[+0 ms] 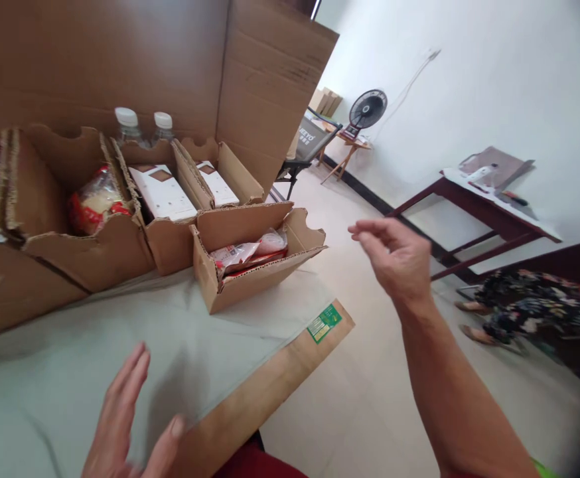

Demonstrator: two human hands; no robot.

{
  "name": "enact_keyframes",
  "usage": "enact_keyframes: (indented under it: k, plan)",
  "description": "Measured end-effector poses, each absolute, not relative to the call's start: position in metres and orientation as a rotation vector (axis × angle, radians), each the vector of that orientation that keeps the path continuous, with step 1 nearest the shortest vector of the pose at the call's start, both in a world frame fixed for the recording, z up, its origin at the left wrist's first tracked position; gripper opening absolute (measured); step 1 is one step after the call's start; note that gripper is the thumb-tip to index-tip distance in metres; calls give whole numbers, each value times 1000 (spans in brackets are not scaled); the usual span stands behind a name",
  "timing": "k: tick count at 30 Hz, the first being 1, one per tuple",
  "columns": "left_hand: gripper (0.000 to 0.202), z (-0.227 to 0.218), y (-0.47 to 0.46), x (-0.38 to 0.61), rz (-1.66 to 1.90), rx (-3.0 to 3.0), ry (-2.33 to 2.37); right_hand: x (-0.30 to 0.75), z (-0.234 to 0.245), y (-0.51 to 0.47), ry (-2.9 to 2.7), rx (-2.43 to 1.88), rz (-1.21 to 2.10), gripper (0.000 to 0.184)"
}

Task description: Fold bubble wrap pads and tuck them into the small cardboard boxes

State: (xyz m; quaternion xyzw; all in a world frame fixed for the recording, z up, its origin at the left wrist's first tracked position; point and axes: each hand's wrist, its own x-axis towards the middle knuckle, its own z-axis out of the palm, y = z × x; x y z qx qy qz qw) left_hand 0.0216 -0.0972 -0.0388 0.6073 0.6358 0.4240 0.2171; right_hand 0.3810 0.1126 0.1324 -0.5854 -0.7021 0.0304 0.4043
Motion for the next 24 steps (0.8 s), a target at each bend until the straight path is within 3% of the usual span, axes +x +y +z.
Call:
enact_keyframes:
  k: [4, 7, 11, 19, 24]
  plan:
    - [97, -17, -15, 47, 1224, 1686, 1558, 384, 62, 113, -1852, -1415, 703, 70]
    - [119, -20, 46, 66, 1248, 1663, 1376, 362, 29, 123, -1726, -1248, 982, 84]
    - [102, -22, 54, 76, 1320, 1570, 1293, 343, 19, 107, -1537, -1232, 934, 77]
    - [68, -39, -94, 19, 1515, 1261, 1650, 272, 44, 13, -1757, -1210, 849, 39]
    - [66, 7, -94, -19, 1735, 1226, 1709, 228, 66, 13, -1774, -1077, 900, 41]
